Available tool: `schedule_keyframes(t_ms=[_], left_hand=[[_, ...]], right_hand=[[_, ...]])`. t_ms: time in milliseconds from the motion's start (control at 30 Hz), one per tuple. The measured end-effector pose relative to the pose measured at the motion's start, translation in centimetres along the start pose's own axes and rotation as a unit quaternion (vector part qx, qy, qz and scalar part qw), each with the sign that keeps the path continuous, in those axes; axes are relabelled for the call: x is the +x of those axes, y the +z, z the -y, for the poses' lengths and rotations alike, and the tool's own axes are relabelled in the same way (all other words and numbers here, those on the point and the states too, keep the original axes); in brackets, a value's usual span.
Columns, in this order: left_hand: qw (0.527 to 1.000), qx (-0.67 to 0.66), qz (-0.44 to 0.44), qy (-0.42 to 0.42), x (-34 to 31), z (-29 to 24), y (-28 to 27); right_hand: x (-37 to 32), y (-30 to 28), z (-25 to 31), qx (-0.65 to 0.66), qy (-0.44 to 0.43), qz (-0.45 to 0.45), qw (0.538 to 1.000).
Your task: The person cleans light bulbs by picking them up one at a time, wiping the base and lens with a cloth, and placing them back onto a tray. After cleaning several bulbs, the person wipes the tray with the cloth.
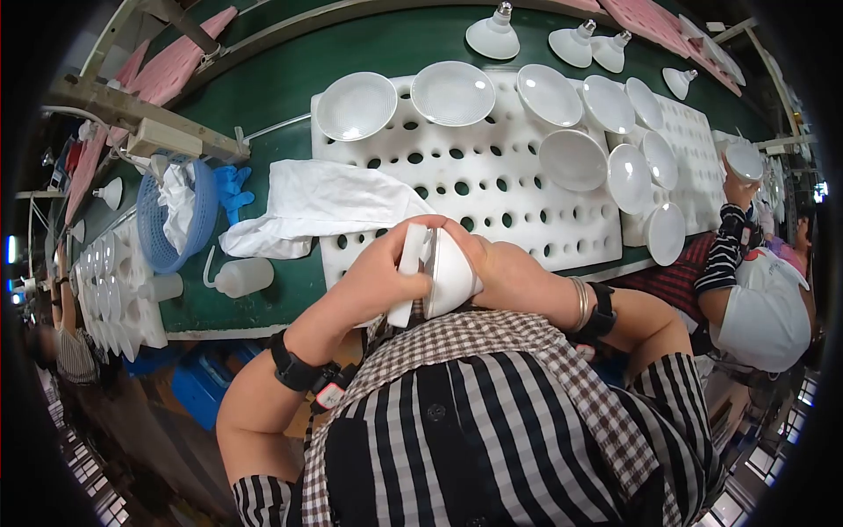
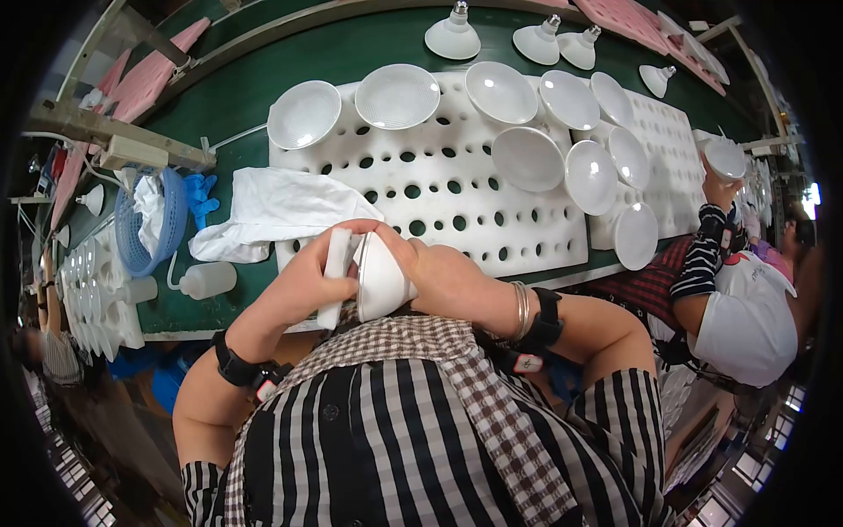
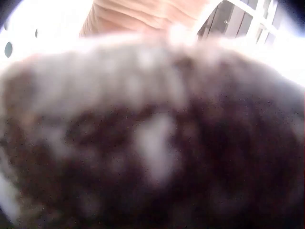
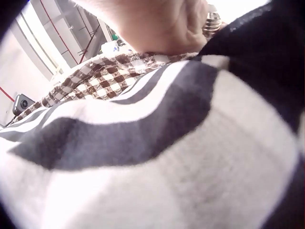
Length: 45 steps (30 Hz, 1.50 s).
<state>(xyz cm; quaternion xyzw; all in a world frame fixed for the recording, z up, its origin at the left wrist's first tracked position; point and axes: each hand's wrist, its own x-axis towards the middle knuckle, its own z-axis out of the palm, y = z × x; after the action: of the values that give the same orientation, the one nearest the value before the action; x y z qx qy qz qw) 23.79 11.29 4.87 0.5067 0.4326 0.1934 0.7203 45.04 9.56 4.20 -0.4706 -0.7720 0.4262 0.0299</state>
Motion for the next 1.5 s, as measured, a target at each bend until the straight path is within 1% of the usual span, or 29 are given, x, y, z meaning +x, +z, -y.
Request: schedule_keyframes(t_ms=[133, 200, 233, 267, 300, 333, 400, 467, 500, 567, 600, 667, 733, 800, 833, 867, 900, 933, 967, 1000, 1033, 1100, 1133, 1200, 1233, 1300, 1333, 1400, 1500], left_hand=[[0.995, -0.079, -0.027, -0.045, 1.5, -0.3, -0.7], [0.996, -0.072, -0.019, -0.050, 1.6, -0.6, -0.6], [0.998, -0.060, -0.004, -0.021, 1.5, -0.6, -0.5], [0.999, -0.048, 0.012, 0.008, 1.3, -0.5, -0.5], [0.999, -0.047, 0.014, 0.009, 1.0, 0.0, -0.5], [0.995, 0.054, 0.027, 0.081, 0.5, 0.6, -0.5], [0.976, 0.154, 0.038, 0.152, 0.1, 0.5, -0.4], [0.999, 0.037, 0.033, 0.010, -0.4, -0.9, -0.1], [0.999, 0.037, 0.031, 0.010, -0.1, -0.5, -0.1], [0.998, -0.068, -0.016, 0.002, 1.2, 0.4, -0.6], [0.997, -0.069, -0.019, 0.002, 1.5, 0.0, -0.8], [0.983, -0.160, -0.029, -0.083, 2.1, -0.8, -1.2], [0.983, -0.167, -0.023, -0.080, 2.5, -0.5, -1.6], [0.991, -0.122, 0.015, -0.052, 2.5, -0.5, -1.4], [0.994, -0.092, 0.048, -0.034, 2.3, -0.3, -1.1], [0.994, -0.092, 0.050, -0.035, 2.2, -0.2, -0.9], [0.997, -0.059, 0.056, 0.006, 2.0, -0.2, -0.7], [0.997, -0.026, 0.063, 0.048, 1.9, -0.6, -0.4], [0.997, -0.043, 0.066, 0.026, 1.3, -1.4, -0.1], [0.997, -0.042, 0.067, 0.026, 1.1, -1.6, 0.1], [0.998, -0.013, 0.060, 0.020, 1.0, -1.8, 0.2], [0.999, 0.015, 0.040, 0.007, 0.7, -1.7, 0.2], [0.999, 0.016, 0.039, 0.008, 0.6, -1.9, 0.1], [0.997, 0.050, 0.051, -0.006, 0.1, -2.5, 0.1], [0.997, 0.050, 0.053, -0.007, 0.1, -2.5, 0.2], [0.999, 0.015, 0.027, -0.008, 0.3, -2.7, 0.4], [1.000, 0.015, 0.027, -0.007, 0.6, -2.8, 0.3], [0.996, -0.068, 0.004, -0.058, 1.5, -3.2, 0.0], [0.993, -0.092, 0.025, -0.068, 1.4, -4.2, -0.2]], right_hand=[[0.0, 0.2, 0.0, -0.025, -0.016, -0.005, 1.000], [-0.2, -0.1, 0.1, -0.041, -0.014, 0.001, 0.999], [-0.3, 0.1, -0.3, -0.042, -0.013, 0.000, 0.999], [-0.3, 0.4, -0.8, -0.049, -0.033, -0.019, 0.998], [-0.3, 0.7, -1.2, -0.056, -0.053, -0.038, 0.996], [-0.4, 0.8, -1.4, -0.055, -0.051, -0.039, 0.996], [-0.3, 0.9, -1.7, -0.046, -0.071, -0.048, 0.995], [-0.2, 0.8, -1.3, -0.032, -0.062, -0.046, 0.997], [-0.2, 0.6, -1.1, -0.020, -0.055, -0.043, 0.997], [-0.1, 0.3, -0.6, -0.036, -0.057, -0.033, 0.997], [-0.1, 0.1, -0.4, -0.050, -0.057, -0.023, 0.997], [0.0, -0.1, -0.2, -0.075, -0.064, -0.013, 0.995], [-0.1, -0.1, -0.4, -0.099, -0.066, -0.004, 0.993], [-0.1, -0.1, -1.0, -0.025, -0.084, -0.034, 0.996], [-0.1, -0.4, -1.1, -0.025, -0.082, -0.036, 0.996], [-0.2, -0.7, -1.1, 0.033, -0.041, 0.000, 0.999], [-0.2, -0.9, -1.2, 0.091, -0.001, 0.036, 0.995], [0.0, -0.5, -2.1, 0.092, 0.000, 0.036, 0.995], [0.1, 0.3, -3.7, 0.181, -0.022, 0.039, 0.982], [0.3, 0.4, -4.1, 0.269, -0.044, 0.041, 0.961], [0.3, 0.5, -4.3, 0.268, -0.044, 0.038, 0.962], [0.4, 0.7, -3.8, 0.294, 0.008, 0.085, 0.952], [0.3, 0.2, -2.9, 0.294, 0.007, 0.084, 0.952], [-0.4, -1.1, -0.7, 0.203, 0.046, 0.054, 0.977], [-0.6, -1.1, -0.3, 0.204, 0.048, 0.053, 0.976], [-0.7, -1.4, 0.2, 0.119, 0.071, 0.029, 0.990], [-0.7, -1.6, 0.6, 0.118, 0.070, 0.029, 0.990], [-0.8, -1.9, 1.3, 0.056, 0.066, 0.019, 0.996], [-1.0, -2.6, 2.4, 0.039, 0.081, 0.019, 0.996]])
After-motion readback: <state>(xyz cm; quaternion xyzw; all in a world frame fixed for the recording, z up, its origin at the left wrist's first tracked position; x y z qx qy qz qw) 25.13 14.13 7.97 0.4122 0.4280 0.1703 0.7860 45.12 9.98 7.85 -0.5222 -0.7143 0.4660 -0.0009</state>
